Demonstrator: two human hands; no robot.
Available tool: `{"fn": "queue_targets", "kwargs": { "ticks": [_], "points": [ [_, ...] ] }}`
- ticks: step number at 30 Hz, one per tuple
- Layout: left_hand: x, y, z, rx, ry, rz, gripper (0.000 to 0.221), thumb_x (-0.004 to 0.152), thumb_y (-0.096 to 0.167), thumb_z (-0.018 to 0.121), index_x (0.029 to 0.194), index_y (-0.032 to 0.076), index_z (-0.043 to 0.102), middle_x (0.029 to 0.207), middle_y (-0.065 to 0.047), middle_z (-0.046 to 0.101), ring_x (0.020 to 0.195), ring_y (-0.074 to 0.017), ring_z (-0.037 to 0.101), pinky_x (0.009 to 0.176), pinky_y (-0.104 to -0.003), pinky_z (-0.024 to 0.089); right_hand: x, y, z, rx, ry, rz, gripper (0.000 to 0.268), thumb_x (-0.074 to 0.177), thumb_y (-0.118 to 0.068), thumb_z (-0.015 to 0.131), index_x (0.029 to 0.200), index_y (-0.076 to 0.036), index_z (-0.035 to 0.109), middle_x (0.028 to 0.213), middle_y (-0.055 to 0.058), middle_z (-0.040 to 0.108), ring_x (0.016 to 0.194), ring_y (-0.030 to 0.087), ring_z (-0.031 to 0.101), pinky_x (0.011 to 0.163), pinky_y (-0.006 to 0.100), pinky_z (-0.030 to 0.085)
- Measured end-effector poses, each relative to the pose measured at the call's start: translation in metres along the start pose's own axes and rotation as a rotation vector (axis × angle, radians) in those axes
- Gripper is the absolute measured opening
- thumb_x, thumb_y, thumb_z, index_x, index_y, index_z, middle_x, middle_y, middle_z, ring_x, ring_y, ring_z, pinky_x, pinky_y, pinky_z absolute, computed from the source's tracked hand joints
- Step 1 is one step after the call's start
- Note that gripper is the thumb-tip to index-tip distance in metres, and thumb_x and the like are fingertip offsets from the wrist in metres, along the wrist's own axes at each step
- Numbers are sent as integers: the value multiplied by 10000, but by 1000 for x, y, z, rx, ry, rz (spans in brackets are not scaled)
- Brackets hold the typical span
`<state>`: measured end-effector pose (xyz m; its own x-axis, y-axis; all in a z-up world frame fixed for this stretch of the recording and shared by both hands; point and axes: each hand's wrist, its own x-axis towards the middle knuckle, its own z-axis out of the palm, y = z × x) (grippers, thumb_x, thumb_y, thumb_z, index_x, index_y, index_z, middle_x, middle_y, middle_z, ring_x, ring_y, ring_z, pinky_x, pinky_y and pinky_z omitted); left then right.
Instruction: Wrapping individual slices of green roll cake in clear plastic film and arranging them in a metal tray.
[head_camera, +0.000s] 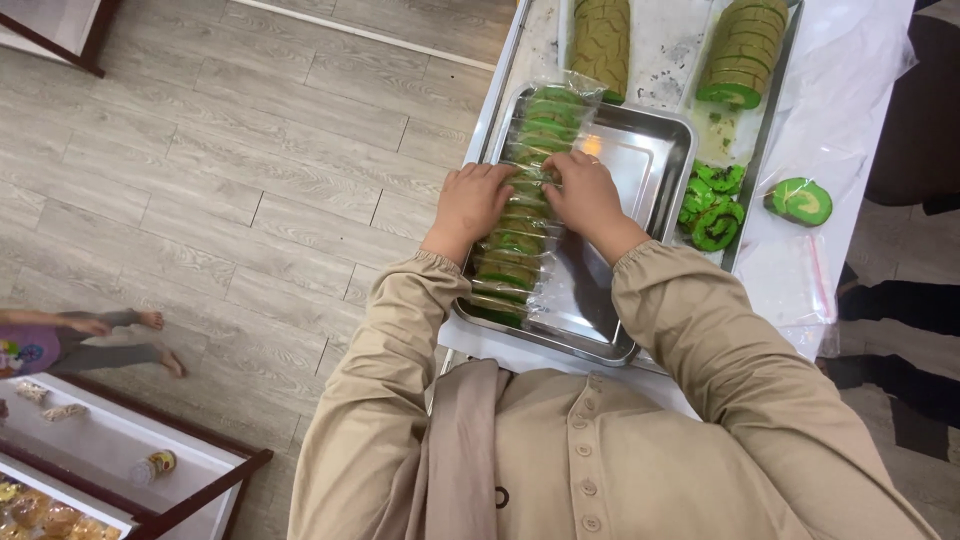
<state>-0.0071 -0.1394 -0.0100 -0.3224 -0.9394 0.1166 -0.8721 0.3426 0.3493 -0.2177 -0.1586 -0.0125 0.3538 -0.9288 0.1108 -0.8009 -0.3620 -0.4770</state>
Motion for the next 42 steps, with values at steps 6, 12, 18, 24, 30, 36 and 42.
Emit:
{"fn": "queue_targets", "kwargs": {
  "ticks": [6, 12, 18, 24, 30, 36, 42],
  "points": [
    [6, -14, 20, 61, -6, 68, 122, 860, 346, 615, 899, 238, 656, 793, 19, 638, 867, -205, 627, 809, -371, 406, -1, -8, -8, 84, -78, 70, 282, 816, -179, 700, 1077, -86, 643, 949, 96, 597, 945, 368, 618, 808, 458, 494],
    [0, -9, 6, 80, 390, 206, 82, 881, 343, 606, 897, 264, 621, 790, 54, 562, 834, -155, 571, 772, -311, 417, -2, -6, 0, 154, 109, -109, 78, 910, -96, 611, 981, -95, 641, 872, 69, 590, 909, 315, 630, 816, 394, 501],
    [-13, -12, 3, 17, 284, 145, 124, 828, 348, 664, 874, 234, 652, 865, 50, 600, 932, -159, 560, 825, -343, 403, -17, -10, -21, 134, 49, -165, 143, 881, -188, 676, 980, -86, 663, 877, 109, 646, 924, 332, 641, 866, 423, 494],
    [15, -5, 1, -25, 205, 81, 209, 913, 353, 585, 1079, 227, 594, 1085, 25, 571, 1095, -177, 520, 899, -364, 410, 21, 15, -18, -47, 176, -98, 200, 870, -157, 688, 1062, -108, 665, 984, 82, 600, 1061, 318, 548, 923, 440, 430],
    [35, -6, 27, 92, 81, 126, 284, 838, 332, 644, 1100, 236, 586, 1007, 13, 622, 1001, -196, 587, 873, -388, 423, 43, 21, -4, -144, -33, 12, 264, 804, -305, 696, 1042, -202, 646, 871, 15, 643, 1008, 286, 566, 880, 467, 420],
    [36, -8, 30, 114, 236, 230, 95, 814, 328, 651, 866, 255, 622, 770, 51, 604, 813, -164, 605, 805, -344, 418, 50, 34, 8, -102, 9, -52, 75, 781, -259, 693, 832, -208, 674, 751, 24, 628, 858, 300, 602, 806, 448, 463],
    [23, 1, 13, 82, 367, 295, 120, 831, 347, 653, 818, 240, 601, 864, 62, 587, 926, -142, 575, 808, -321, 416, 34, 8, -25, 107, 87, -221, 86, 818, -210, 705, 886, -180, 661, 793, 47, 634, 869, 315, 610, 809, 441, 468]
  ]
}}
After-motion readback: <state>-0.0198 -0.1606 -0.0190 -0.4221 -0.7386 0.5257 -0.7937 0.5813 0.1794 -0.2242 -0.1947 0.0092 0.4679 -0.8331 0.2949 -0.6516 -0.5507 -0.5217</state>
